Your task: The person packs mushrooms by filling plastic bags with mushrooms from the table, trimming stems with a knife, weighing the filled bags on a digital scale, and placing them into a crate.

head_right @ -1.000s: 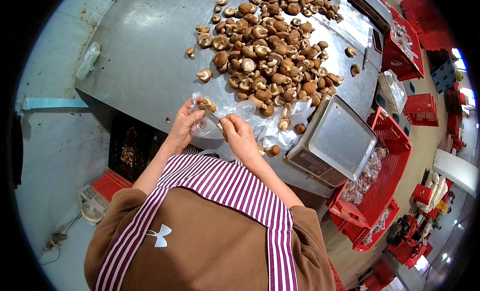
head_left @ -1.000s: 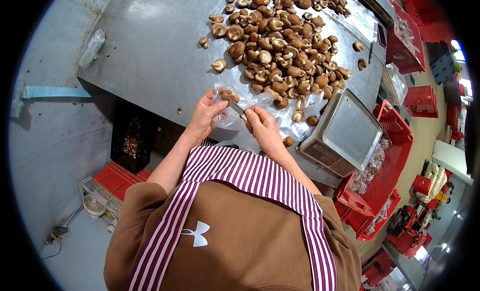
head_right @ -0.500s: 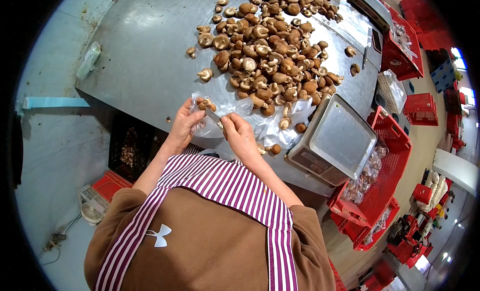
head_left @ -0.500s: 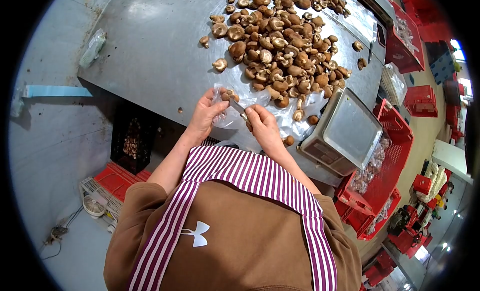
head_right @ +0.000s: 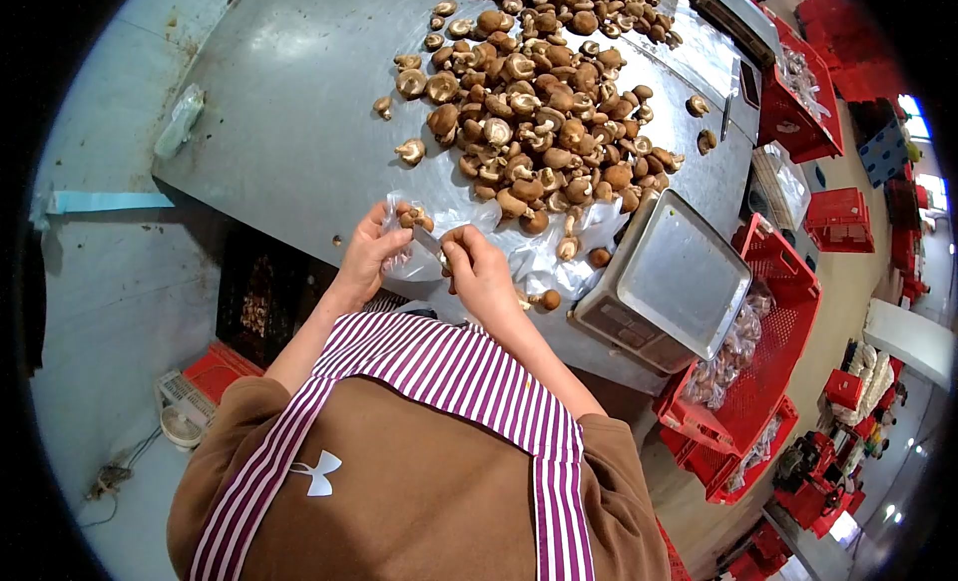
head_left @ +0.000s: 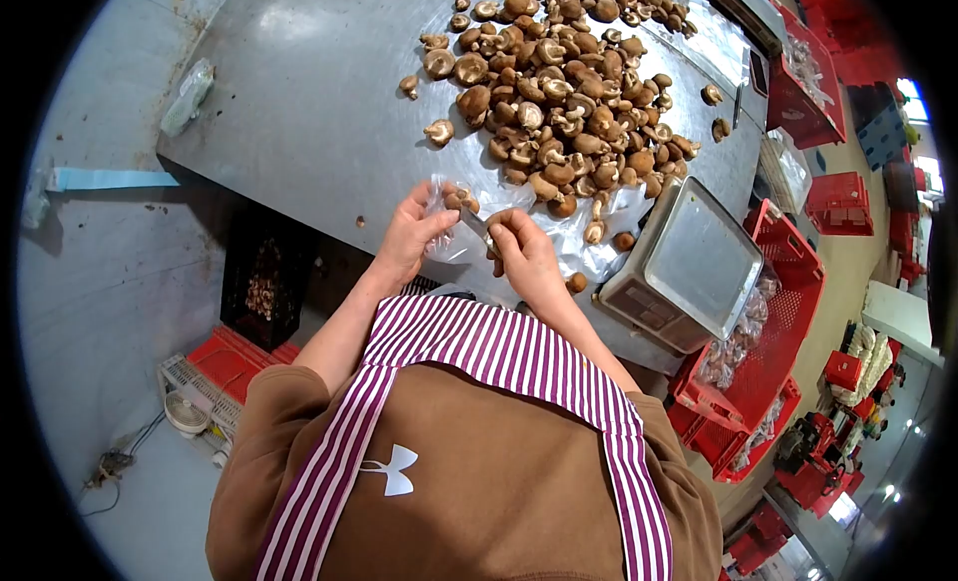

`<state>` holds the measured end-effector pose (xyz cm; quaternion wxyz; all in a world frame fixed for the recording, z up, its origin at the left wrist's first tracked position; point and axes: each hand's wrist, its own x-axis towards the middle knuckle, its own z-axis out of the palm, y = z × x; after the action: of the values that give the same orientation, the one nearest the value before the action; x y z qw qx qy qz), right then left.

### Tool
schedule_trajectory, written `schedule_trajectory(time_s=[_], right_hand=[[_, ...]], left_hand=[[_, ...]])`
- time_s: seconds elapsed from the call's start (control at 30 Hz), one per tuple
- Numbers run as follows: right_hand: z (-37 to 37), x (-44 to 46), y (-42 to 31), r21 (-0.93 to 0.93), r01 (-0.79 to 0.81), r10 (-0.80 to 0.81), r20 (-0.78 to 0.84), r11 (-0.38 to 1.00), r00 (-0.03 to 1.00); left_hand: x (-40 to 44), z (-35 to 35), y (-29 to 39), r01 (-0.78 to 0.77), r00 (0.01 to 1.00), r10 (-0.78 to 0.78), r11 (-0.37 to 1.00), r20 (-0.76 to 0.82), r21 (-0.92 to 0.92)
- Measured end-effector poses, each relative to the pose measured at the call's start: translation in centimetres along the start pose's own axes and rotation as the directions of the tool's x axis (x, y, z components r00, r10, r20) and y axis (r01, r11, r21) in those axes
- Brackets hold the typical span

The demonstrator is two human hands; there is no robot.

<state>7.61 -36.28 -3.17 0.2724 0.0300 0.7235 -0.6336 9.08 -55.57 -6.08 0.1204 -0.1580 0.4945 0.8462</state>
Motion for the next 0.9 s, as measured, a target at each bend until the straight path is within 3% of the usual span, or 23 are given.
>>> schedule_trajectory(time_s=[0.03,0.1,0.23,0.3,0.53,0.73,0.83,0.9], right_hand=[[0.0,0.0,0.0,0.000,0.001,-0.001,-0.002,1.000,1.000],[-0.1,0.1,0.0,-0.200,0.174,-0.188,-0.051,0.964,0.981],[-0.1,0.0,-0.1,-0.295,0.302,-0.330,-0.049,0.906,0.943],[0.0,0.2,-0.2,-0.378,0.516,-0.561,-0.010,0.769,0.828],[-0.4,0.2,0.2,-0.406,0.541,-0.580,0.033,0.736,0.814],[-0.7,0.2,0.3,-0.366,0.478,-0.500,0.037,0.799,0.865],[-1.0,0.4,0.7,-0.307,0.466,-0.477,0.041,0.830,0.878],[-1.2,0.4,0.6,-0.153,0.334,-0.335,0.018,0.930,0.942]], left_hand=[[-0.1,0.3,0.1,0.008,1.000,-0.008,1.000,-0.004,0.001],[0.1,-0.2,-0.7,0.010,1.000,-0.010,1.000,-0.003,0.000],[0.1,-0.2,-1.2,-0.002,1.000,0.002,1.000,0.007,-0.027],[0.1,-0.2,-1.2,-0.003,1.000,0.003,1.000,0.007,-0.023],[0.2,0.2,-1.3,-0.016,1.000,0.016,1.000,-0.005,0.002],[0.4,0.0,-1.8,-0.028,1.000,0.028,1.000,0.008,-0.011],[0.5,0.5,-1.8,-0.014,1.000,0.014,0.999,-0.013,-0.043],[0.5,0.6,-1.7,-0.009,1.000,0.008,0.999,-0.014,-0.042]])
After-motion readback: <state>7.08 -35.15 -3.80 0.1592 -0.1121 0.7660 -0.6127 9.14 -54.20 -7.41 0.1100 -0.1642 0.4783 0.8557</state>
